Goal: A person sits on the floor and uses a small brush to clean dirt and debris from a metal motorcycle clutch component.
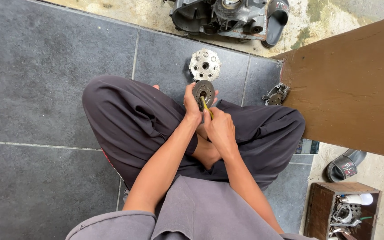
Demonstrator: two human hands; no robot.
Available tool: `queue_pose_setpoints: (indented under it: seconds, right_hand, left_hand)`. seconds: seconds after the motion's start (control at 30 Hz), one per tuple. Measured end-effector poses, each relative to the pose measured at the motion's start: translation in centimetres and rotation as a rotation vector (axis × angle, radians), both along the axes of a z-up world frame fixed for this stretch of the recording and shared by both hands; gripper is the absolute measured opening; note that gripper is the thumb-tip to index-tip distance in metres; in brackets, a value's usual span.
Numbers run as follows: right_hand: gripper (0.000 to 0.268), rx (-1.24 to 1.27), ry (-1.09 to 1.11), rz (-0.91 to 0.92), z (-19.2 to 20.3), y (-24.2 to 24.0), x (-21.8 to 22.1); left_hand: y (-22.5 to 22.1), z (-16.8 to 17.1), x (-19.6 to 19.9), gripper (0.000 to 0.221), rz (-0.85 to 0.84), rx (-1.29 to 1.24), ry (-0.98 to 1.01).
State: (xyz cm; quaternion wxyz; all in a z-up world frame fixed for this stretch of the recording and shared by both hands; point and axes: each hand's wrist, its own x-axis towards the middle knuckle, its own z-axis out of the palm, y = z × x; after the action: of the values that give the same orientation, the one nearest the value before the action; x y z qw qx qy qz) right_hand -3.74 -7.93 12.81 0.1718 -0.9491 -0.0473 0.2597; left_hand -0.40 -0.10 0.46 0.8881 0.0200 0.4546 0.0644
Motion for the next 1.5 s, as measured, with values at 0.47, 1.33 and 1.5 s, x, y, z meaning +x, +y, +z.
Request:
queue_pose_setpoints:
  seconds: [0.47,1.33,1.5]
  right_hand:
    - [0.035,-0.019,-0.051,0.002,-0.4,0.6,-0.6]
    - [0.031,0.077,-0.152,0.072,-0.6,-0.2,1.4]
    - [0.032,0.070,-0.172,0.059,-0.9,0.8,2.2]
  left_hand:
    - [0.4,-0.8,0.4,0.044,0.004,0.022,0.006]
    - [-0.3,1.5,-0.1,0.036,-0.017,0.050,0.068]
    - [0.4,7.1,-0.1,0.032,0.004,0.143,0.167]
